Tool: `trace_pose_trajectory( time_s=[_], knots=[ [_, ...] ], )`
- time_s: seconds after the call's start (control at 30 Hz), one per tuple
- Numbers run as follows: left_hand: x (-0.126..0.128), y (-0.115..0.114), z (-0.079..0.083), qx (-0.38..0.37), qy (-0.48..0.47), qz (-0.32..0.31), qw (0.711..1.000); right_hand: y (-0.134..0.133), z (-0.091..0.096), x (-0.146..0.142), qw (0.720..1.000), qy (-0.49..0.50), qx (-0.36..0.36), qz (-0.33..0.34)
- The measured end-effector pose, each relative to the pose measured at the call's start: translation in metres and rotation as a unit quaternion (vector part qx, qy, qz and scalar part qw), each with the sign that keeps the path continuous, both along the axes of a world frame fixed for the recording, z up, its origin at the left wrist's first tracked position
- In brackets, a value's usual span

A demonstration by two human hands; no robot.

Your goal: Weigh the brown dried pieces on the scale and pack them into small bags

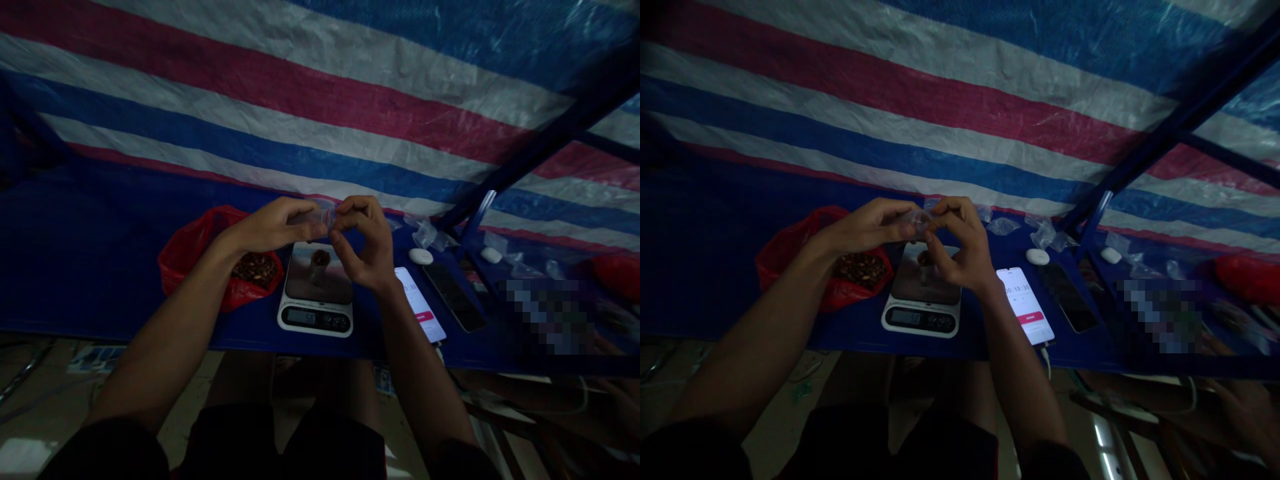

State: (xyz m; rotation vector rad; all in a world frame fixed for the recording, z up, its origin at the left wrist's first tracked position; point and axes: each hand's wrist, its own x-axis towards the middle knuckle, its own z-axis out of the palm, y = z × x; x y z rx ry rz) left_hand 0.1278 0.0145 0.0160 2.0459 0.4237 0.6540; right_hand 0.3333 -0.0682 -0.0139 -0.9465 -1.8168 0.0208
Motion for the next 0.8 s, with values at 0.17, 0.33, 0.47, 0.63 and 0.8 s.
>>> trace_pose_trajectory(
  time_s=[0.17, 0.33, 0.47, 0.63, 0.8],
  knots=[
    [-0.006, 0.003, 0.002, 0.013, -0.009, 0.017, 1.000, 0.003, -0.002, 0.001, 0.999, 0.023, -0.024, 0.026],
    [-0.017, 0.011, 0.000, 0.026, 0.048, 0.047, 0.997, 0.000, 0.001, 0.031, 0.984, 0.042, -0.162, 0.067],
    [-0.022, 0.013, -0.002, 0.003, 0.116, 0.044, 0.992, -0.002, 0.000, 0.049, 0.935, -0.058, -0.337, 0.092],
    [-0.024, 0.013, -0.006, 0.045, 0.173, 0.051, 0.983, 0.002, -0.004, 0.038, 0.895, -0.053, -0.426, 0.122],
    [-0.025, 0.012, -0.010, 0.082, 0.220, 0.067, 0.970, 0.004, -0.008, 0.029, 0.877, -0.003, -0.457, 0.147]
  ],
)
